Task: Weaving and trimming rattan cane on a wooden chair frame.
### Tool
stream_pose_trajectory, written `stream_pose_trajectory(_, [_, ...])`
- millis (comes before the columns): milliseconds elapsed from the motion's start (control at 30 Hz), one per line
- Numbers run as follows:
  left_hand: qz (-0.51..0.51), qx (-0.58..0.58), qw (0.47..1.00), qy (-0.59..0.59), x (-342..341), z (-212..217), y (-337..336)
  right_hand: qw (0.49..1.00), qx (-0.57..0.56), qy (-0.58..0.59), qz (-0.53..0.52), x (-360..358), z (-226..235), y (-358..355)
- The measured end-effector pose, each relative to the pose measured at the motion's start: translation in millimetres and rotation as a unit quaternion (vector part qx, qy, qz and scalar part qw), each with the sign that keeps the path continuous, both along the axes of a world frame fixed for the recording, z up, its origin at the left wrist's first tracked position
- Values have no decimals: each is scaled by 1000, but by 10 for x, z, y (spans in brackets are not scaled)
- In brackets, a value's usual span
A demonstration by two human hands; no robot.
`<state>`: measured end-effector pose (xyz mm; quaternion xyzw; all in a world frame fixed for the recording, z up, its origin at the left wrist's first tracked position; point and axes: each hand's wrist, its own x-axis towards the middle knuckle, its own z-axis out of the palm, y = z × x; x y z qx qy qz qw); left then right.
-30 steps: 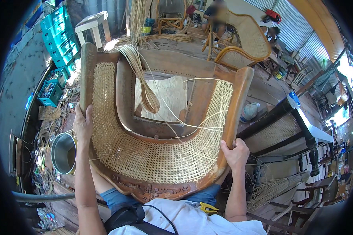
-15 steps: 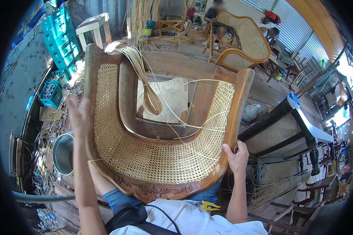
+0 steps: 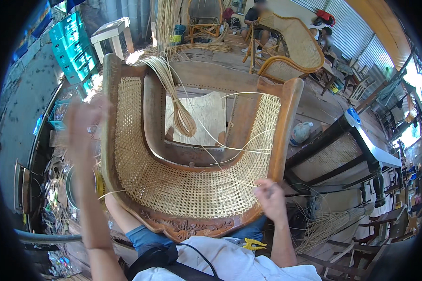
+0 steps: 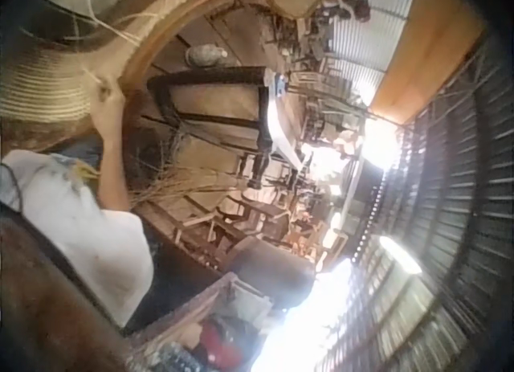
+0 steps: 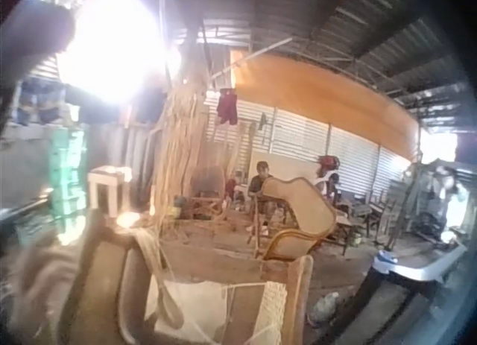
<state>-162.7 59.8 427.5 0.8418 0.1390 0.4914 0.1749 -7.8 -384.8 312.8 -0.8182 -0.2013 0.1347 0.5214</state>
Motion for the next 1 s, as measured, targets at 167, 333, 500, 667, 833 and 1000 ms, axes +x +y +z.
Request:
stream_pose_trajectory(167, [-55,-115,912,390,3,-1775,-791,955,-155,116,224,-445,-495,325])
stream_pose_trajectory(333, [47,30,882,469,-288,-2949,-886,939,-166,174,246,-573,-1102,426])
stream_pose_trajectory(500, [34,63,864,498,-274,-3170,-897,935,-172,183,251,-535,-1273,434])
stream_pose_trajectory(667, [-22,58,897,438,-233,-3222,-835,926,-191,207,251,-492,-1245,453])
stream_pose_trajectory(833, [-18,-114,908,402,0,-3110,-821,926,-153,254,232,-426,-1330,451])
stream_pose_trajectory(1000, [-86,-186,910,361,330,-2956,-1021,923,-163,275,213,-466,-1154,504])
